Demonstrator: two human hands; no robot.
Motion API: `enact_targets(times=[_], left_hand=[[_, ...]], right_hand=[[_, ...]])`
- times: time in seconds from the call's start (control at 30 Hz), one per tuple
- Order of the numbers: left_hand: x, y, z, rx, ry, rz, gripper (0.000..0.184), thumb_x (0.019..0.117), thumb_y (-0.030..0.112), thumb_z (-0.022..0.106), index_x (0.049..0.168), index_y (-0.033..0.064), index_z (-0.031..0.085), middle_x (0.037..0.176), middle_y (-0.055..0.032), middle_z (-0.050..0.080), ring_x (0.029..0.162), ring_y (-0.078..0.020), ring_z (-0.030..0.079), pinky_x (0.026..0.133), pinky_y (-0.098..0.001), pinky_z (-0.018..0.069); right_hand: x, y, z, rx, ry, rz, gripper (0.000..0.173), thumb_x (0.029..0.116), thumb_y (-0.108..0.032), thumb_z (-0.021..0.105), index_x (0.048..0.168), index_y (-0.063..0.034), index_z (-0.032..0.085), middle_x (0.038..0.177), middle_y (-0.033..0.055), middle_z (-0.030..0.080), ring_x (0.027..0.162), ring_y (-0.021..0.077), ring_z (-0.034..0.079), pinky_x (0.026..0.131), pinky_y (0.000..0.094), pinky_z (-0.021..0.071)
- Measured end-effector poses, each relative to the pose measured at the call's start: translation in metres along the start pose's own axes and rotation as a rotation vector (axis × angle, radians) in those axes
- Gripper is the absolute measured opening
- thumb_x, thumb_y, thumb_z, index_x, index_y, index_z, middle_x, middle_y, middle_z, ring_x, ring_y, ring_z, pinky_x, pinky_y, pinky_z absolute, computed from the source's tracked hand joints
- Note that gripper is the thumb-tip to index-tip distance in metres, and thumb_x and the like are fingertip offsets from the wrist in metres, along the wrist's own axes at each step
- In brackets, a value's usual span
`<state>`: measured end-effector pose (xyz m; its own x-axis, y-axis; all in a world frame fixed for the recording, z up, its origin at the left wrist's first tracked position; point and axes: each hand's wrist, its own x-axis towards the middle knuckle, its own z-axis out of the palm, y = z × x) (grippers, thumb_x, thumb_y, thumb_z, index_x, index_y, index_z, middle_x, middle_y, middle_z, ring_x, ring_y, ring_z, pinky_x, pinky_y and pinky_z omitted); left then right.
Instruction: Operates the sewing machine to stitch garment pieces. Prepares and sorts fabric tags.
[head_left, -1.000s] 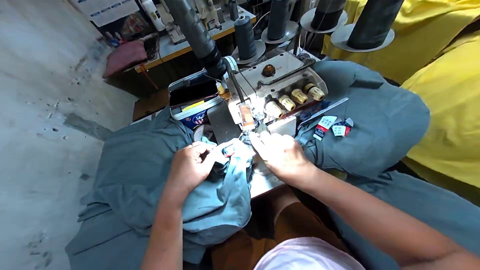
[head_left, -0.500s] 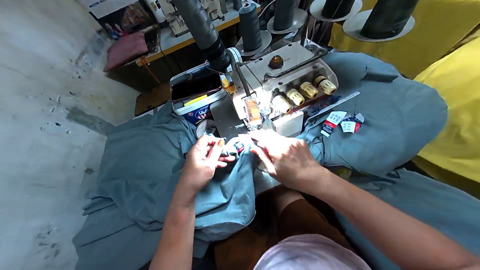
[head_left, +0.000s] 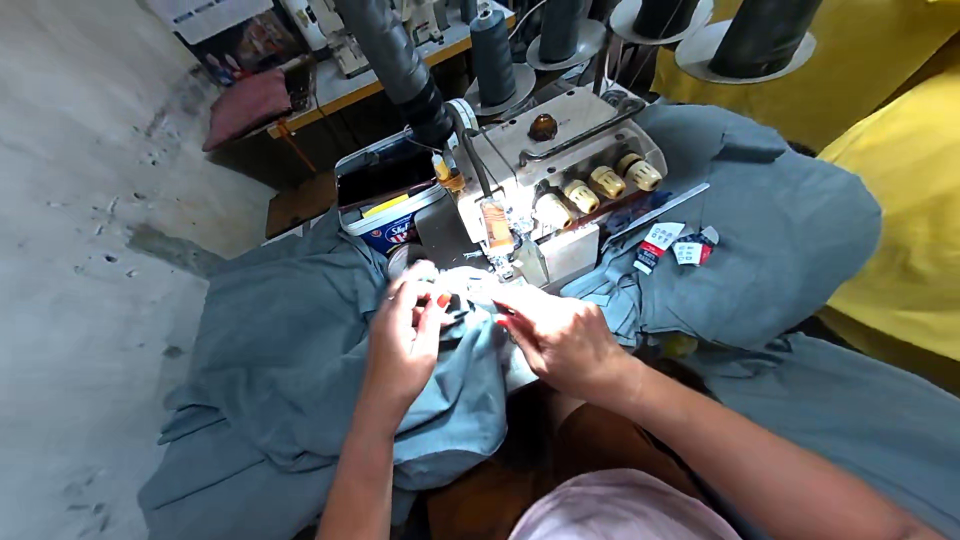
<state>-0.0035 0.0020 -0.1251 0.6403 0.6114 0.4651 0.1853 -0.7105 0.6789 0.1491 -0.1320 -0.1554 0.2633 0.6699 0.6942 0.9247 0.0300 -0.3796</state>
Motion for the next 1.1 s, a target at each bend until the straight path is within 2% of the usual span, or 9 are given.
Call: enact_targets(times=[0.03,0.1,0.27,0.37,0.43,0.6,0.8,0.97,1.1], left_hand=[[-0.003,0.001,-0.002,0.108,0.068,0.125,0.021,0.0999,0.015,0.054,0.103,-0.0019,0.066,0.129,-0.0137,0.065,0.099,-0.0090,0.068,0.078,-0.0246,0.0567],[-0.014,0.012,-0.007,0.124,0.049,0.269,0.025,0.1041,0.025,0.056,0.094,0.0041,0.065,0.124,-0.0134,0.063,0.097,-0.0051,0.063,0.077,-0.0182,0.0535],[-0.040,0.030,-0.006,-0.106,-0.829,0.386,0.036,0.0919,0.019,0.071,0.124,0.0027,0.069,0.087,-0.0078,0.073,0.068,-0.0169,0.069,0.065,-0.0326,0.0586],[-0.023,0.017,-0.020,-0.091,-0.528,0.240,0.017,0.0980,0.011,0.060,0.098,0.0006,0.073,0.085,-0.0060,0.071,0.076,-0.0069,0.066,0.073,-0.0217,0.0560],[-0.004,-0.005,-0.030,0.049,-0.202,0.059,0.020,0.0988,0.002,0.051,0.104,-0.0031,0.070,0.097,-0.0111,0.072,0.085,-0.0130,0.069,0.080,-0.0310,0.0577],[0.048,-0.074,-0.035,0.223,-0.257,-0.054,0.038,0.1019,0.001,0.054,0.140,-0.0038,0.056,0.146,-0.0247,0.053,0.134,-0.0383,0.053,0.112,-0.0529,0.0426],[0.049,-0.080,-0.010,0.124,-0.291,-0.136,0.028,0.1042,0.009,0.055,0.125,-0.0102,0.056,0.116,-0.0280,0.066,0.109,-0.0373,0.066,0.097,-0.0535,0.0515],[0.031,-0.047,-0.092,0.065,-0.051,0.061,0.021,0.1016,0.011,0.058,0.117,-0.0029,0.059,0.103,-0.0051,0.066,0.091,-0.0039,0.063,0.085,-0.0268,0.0546],[0.027,0.000,-0.197,0.049,-0.039,0.319,0.021,0.1027,0.019,0.060,0.123,0.0177,0.063,0.111,0.0165,0.068,0.097,0.0056,0.065,0.087,-0.0174,0.0547]], right_hand=[[-0.007,0.004,-0.002,0.046,0.043,0.090,0.028,0.0995,-0.022,0.057,0.109,-0.0036,0.075,0.081,0.0091,0.071,0.063,0.0208,0.067,0.053,0.0361,0.0536],[-0.022,0.023,-0.007,0.146,0.145,0.290,0.033,0.1020,-0.020,0.057,0.124,0.0026,0.065,0.088,0.0103,0.069,0.070,0.0160,0.066,0.063,0.0330,0.0571],[-0.018,0.099,-0.027,0.203,0.356,0.759,0.048,0.1077,-0.025,0.050,0.141,0.0091,0.042,0.108,0.0230,0.062,0.086,0.0242,0.064,0.080,0.0432,0.0546],[-0.007,0.131,-0.028,0.053,0.333,0.849,0.049,0.1074,-0.022,0.050,0.145,0.0079,0.042,0.137,0.0314,0.053,0.123,0.0414,0.057,0.104,0.0551,0.0455],[-0.010,0.124,-0.034,-0.040,0.336,0.716,0.049,0.1035,-0.018,0.054,0.143,0.0116,0.047,0.144,0.0392,0.044,0.134,0.0535,0.044,0.112,0.0612,0.0364],[-0.040,0.017,-0.011,0.495,-0.001,0.702,0.027,0.1024,-0.010,0.055,0.110,0.0139,0.065,0.098,0.0187,0.072,0.086,0.0178,0.071,0.080,0.0334,0.0598],[-0.083,-0.040,0.044,0.891,-0.238,0.740,0.022,0.0973,-0.014,0.064,0.105,0.0064,0.068,0.091,0.0084,0.072,0.082,0.0033,0.067,0.079,0.0210,0.0557],[-0.081,-0.038,-0.006,0.959,-0.123,0.711,0.021,0.1032,-0.008,0.052,0.117,0.0064,0.060,0.101,0.0032,0.072,0.094,-0.0004,0.069,0.089,0.0196,0.0566],[-0.063,-0.018,-0.064,0.827,-0.025,0.197,0.018,0.1080,-0.014,0.047,0.108,-0.0005,0.059,0.097,-0.0057,0.068,0.091,-0.0108,0.061,0.084,0.0114,0.0524]])
